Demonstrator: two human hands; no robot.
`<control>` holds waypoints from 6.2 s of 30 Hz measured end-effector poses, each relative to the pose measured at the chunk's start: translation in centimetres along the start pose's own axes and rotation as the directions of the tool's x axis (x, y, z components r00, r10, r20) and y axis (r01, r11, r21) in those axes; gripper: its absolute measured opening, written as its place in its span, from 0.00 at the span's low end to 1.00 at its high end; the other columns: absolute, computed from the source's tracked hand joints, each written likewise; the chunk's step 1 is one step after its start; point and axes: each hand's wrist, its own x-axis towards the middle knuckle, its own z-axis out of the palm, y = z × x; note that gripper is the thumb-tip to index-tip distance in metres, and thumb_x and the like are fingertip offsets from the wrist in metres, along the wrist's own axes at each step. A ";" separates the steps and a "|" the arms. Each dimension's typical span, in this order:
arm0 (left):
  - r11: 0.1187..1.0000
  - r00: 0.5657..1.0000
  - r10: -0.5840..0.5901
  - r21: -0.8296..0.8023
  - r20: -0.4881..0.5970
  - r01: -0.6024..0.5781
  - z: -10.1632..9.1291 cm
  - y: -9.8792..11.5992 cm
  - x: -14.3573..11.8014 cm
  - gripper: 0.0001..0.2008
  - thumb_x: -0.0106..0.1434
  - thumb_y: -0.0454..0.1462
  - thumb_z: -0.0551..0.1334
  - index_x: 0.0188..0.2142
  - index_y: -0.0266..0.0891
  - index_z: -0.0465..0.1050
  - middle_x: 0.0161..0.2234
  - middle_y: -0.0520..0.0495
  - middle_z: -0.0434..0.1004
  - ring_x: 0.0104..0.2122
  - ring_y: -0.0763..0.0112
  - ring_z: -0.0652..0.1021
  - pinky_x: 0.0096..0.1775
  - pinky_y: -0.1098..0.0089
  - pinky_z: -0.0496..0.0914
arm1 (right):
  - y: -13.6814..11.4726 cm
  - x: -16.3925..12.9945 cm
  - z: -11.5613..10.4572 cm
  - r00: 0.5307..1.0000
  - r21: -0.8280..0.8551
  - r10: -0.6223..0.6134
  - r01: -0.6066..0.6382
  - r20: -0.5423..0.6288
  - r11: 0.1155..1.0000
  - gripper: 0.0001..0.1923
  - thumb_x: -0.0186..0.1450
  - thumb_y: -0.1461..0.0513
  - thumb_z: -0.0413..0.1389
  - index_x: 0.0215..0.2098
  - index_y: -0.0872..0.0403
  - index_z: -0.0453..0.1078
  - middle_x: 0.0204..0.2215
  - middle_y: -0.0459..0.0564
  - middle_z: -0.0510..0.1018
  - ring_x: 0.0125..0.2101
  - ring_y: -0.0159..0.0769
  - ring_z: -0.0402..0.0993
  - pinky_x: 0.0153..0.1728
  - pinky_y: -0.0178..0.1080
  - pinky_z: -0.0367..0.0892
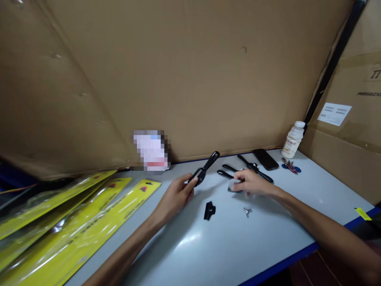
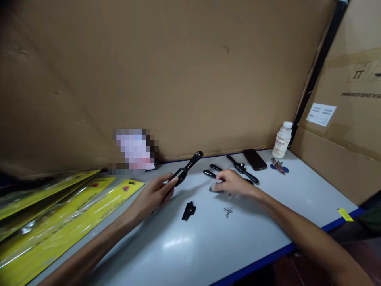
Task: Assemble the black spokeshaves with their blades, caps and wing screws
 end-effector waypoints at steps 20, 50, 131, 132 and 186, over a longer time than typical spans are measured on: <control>0.968 0.893 0.119 0.150 0.434 -0.202 2.9 3.3 -3.5 0.18 0.60 0.44 0.62 0.17 0.41 0.68 0.14 0.58 0.60 0.17 0.76 0.58 0.22 0.72 0.50 | -2.6 -2.0 0.6 0.938 0.085 -0.050 0.022 0.343 0.996 0.18 0.66 0.50 0.57 0.29 0.55 0.65 0.20 0.38 0.66 0.16 0.23 0.61 0.17 0.30 0.56; 0.849 0.994 0.066 -0.528 0.088 -0.010 3.7 4.4 -4.1 0.19 0.56 0.49 0.65 0.40 0.41 0.65 0.32 0.49 0.74 0.33 0.64 0.78 0.41 0.60 0.73 | -3.1 -2.2 3.9 0.986 0.587 0.090 0.009 -0.139 0.810 0.14 0.55 0.56 0.65 0.29 0.55 0.66 0.19 0.37 0.63 0.17 0.22 0.51 0.17 0.30 0.45; 0.505 0.937 -0.306 -0.805 0.170 0.311 2.2 3.5 -2.8 0.12 0.70 0.35 0.51 0.27 0.41 0.57 0.18 0.59 0.60 0.12 0.83 0.54 0.13 0.82 0.46 | -2.8 -1.5 1.9 0.999 0.111 0.023 -0.028 0.048 0.993 0.12 0.57 0.60 0.64 0.38 0.56 0.75 0.24 0.41 0.69 0.19 0.25 0.61 0.18 0.31 0.57; 0.517 0.927 -0.301 -0.778 0.224 0.357 2.3 3.6 -3.0 0.13 0.70 0.36 0.50 0.27 0.41 0.57 0.18 0.59 0.59 0.12 0.83 0.53 0.13 0.82 0.46 | -2.9 -1.9 1.0 0.999 0.165 0.032 -0.033 0.013 0.986 0.17 0.57 0.59 0.65 0.44 0.55 0.75 0.26 0.42 0.69 0.19 0.24 0.62 0.17 0.31 0.58; 0.833 0.610 -0.271 -0.136 0.744 0.536 2.8 4.1 -4.3 0.14 0.69 0.51 0.52 0.38 0.44 0.61 0.21 0.60 0.57 0.15 0.80 0.52 0.13 0.80 0.46 | -3.9 -3.8 2.7 0.857 -0.434 -0.509 0.430 -0.079 0.792 0.07 0.66 0.69 0.56 0.38 0.54 0.76 0.35 0.49 0.76 0.37 0.34 0.72 0.40 0.38 0.66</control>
